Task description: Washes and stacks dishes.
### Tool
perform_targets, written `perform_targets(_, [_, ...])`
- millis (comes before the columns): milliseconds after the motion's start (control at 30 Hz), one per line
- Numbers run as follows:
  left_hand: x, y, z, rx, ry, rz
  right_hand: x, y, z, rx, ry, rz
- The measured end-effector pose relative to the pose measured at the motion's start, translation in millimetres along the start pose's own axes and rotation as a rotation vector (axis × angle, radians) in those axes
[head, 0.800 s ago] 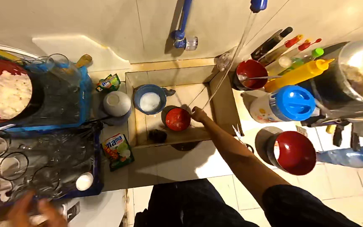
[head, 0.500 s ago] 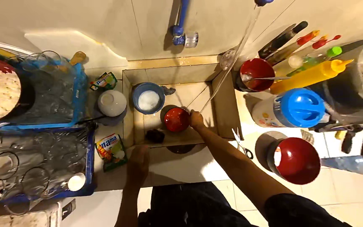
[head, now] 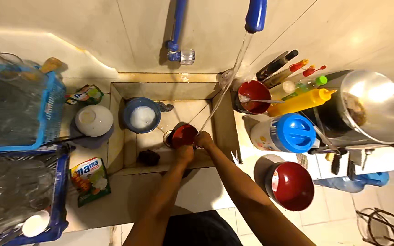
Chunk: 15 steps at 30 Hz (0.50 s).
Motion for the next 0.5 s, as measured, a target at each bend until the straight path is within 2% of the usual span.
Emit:
perform_targets(100, [-4, -7, 3, -0.001, -0.011, -0.093, -12, -20, 10, -0.096, -0.009, 0.144])
perform_targets(233, [-2, 0, 14, -0.024, -0.055, -0.299, -25, -36, 12, -0.188, -0.031, 0.155])
perform_targets(500, [6, 8, 26, 0.004, -0.059, -0.508, -7, -23, 7, -0.22, -0.064, 0.06])
Point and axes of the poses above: each hand's wrist, its own z-axis towards the middle knuckle, its own x-axis out of the palm, y = z × x, the point moved 1 cm from there along z, towards the middle knuckle, and after that the axes turned 7 degrees about -x, right-handed, at the moved point
